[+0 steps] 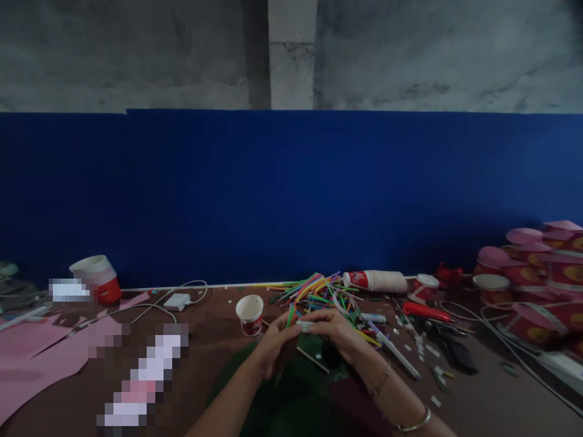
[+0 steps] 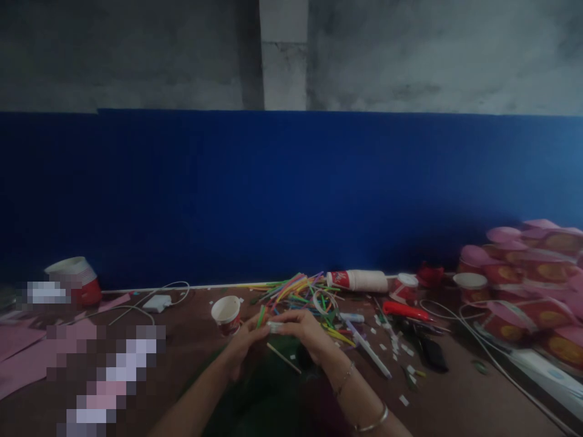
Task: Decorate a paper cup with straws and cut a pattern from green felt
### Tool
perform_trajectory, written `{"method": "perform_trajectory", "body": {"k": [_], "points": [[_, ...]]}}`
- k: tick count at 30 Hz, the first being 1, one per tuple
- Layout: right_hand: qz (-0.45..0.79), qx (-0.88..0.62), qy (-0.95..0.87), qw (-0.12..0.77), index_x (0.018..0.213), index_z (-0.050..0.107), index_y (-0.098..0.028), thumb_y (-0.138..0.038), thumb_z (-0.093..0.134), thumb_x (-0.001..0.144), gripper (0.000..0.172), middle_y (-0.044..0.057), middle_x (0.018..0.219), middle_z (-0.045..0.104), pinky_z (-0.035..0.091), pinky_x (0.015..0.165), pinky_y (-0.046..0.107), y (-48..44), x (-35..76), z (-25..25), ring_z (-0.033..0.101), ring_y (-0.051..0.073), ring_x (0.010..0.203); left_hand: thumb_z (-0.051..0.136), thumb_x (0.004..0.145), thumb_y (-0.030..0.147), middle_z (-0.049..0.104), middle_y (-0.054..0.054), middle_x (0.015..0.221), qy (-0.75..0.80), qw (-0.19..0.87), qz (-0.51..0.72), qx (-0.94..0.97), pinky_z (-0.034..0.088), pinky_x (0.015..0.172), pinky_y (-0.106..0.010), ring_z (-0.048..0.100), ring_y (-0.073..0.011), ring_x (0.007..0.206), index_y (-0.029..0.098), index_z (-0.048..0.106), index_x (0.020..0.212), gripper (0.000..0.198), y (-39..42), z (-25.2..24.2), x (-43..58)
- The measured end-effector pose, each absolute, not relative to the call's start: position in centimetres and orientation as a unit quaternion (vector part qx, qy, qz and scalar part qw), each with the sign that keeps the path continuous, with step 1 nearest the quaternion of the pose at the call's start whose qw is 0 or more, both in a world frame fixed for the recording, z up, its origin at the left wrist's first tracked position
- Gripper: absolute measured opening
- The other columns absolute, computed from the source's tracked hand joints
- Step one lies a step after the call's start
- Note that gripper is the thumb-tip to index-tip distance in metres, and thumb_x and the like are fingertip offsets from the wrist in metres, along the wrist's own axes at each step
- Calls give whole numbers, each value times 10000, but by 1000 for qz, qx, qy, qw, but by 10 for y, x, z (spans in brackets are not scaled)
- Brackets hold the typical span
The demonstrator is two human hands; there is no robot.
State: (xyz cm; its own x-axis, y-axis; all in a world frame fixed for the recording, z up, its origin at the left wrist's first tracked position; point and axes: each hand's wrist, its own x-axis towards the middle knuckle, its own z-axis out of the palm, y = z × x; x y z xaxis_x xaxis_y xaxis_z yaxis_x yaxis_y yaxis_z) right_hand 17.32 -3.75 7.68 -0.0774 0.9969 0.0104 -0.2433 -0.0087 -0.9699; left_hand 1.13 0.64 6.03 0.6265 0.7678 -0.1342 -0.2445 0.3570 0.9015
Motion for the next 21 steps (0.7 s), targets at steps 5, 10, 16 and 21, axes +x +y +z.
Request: {"method": "perform_trajectory", "body": {"k": [5, 10, 16, 21], "points": [[608, -392, -445, 527, 731, 743, -155, -217, 750, 540, 201, 39, 746, 712, 427, 699, 271, -38, 180, 75, 601, 155, 682, 775, 583, 292, 543, 32, 583, 263, 780, 303, 481, 309, 504, -190, 480, -88, 522, 153, 643, 875, 349, 5, 62, 9], [610, -389, -474, 503, 788, 747, -150, -217, 733, 570, 228, 46, 756, 717, 421, 705, 274, -38, 183, 73, 609, 162, 695, 771, 586, 284, 624, -13, 704, 249, 770, 297, 507, 363, 608, -224, 550, -136, 649, 148, 663, 915, 371, 5, 61, 12], [600, -390, -507, 480, 813, 751, -156, -236, 734, 579, 248, 53, 789, 725, 429, 717, 284, -39, 184, 75, 621, 179, 723, 766, 550, 257, 654, -24, 740, 245, 765, 296, 517, 380, 698, -262, 569, -181, 749, 157, 682, 923, 395, 9, 54, 16], [602, -408, -506, 465, 796, 752, -154, -232, 720, 576, 236, 44, 752, 725, 431, 678, 271, -39, 183, 75, 612, 169, 692, 745, 533, 260, 613, -9, 631, 259, 757, 281, 530, 366, 633, -246, 540, -156, 646, 130, 696, 782, 285, 11, 49, 13]]}}
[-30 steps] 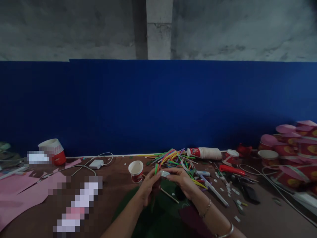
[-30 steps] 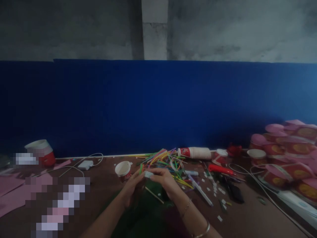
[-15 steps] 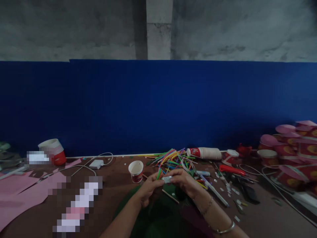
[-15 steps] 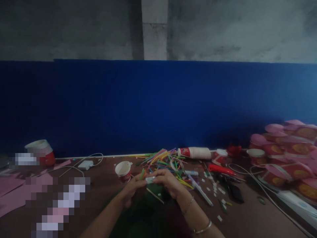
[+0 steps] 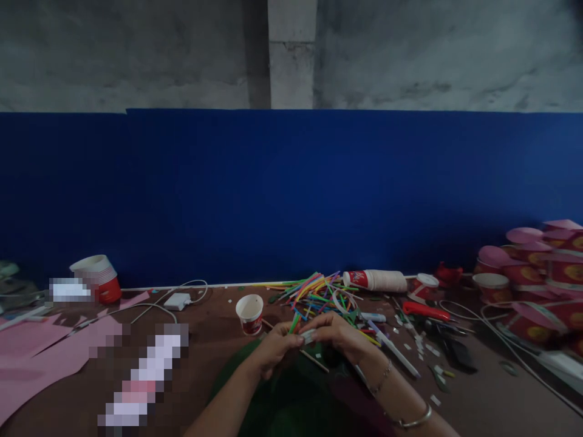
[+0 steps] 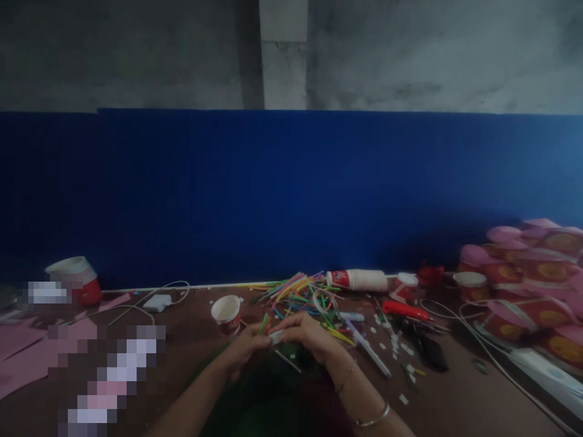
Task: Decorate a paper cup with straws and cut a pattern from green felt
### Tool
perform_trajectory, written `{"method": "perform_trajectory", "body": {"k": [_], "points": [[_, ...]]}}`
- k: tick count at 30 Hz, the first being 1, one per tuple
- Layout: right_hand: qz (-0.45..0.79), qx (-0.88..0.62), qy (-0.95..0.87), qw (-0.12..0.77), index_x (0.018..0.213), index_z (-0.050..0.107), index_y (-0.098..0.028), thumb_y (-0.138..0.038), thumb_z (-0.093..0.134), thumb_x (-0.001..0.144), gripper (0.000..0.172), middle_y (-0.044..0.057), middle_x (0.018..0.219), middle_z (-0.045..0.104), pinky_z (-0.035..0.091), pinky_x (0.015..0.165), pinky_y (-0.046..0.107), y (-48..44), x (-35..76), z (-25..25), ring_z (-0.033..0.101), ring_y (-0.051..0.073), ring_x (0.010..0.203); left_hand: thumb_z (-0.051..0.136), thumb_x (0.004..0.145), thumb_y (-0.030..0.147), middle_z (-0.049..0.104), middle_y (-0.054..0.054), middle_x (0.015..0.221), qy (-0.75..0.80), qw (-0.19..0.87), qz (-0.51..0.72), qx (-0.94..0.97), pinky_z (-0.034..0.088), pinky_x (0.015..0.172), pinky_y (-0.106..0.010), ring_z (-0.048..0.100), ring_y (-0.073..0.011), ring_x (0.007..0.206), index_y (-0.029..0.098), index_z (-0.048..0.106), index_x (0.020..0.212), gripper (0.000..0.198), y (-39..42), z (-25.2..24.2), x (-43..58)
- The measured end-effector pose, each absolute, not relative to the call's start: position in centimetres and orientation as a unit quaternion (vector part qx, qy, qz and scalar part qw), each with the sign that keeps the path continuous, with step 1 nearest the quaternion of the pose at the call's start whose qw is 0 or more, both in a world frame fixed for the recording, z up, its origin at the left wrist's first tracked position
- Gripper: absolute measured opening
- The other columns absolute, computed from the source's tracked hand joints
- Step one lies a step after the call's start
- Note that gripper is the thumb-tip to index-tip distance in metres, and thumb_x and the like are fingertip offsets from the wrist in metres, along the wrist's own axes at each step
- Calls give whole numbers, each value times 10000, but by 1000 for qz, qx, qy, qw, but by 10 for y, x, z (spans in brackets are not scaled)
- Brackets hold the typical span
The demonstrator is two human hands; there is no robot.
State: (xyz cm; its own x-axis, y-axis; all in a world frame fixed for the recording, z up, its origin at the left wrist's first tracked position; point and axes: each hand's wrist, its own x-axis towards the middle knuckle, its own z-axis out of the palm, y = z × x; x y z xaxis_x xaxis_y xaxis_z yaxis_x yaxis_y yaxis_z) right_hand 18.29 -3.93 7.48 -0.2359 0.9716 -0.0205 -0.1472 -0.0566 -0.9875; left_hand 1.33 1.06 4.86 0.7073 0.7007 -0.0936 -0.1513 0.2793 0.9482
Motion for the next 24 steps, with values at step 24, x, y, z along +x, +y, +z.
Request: {"method": "perform_trajectory", "body": {"k": [24], "points": [[556, -427, -551, 453, 783, 758, -181, -289, 749, 577, 232, 30, 721, 717, 440, 685, 285, -40, 181, 76, 608, 166, 669, 646, 566, 181, 387, 84, 427, 312, 748, 302, 502, 118, 401, -190, 260, -33, 359, 148, 638, 782, 218, 7, 37, 18]]}}
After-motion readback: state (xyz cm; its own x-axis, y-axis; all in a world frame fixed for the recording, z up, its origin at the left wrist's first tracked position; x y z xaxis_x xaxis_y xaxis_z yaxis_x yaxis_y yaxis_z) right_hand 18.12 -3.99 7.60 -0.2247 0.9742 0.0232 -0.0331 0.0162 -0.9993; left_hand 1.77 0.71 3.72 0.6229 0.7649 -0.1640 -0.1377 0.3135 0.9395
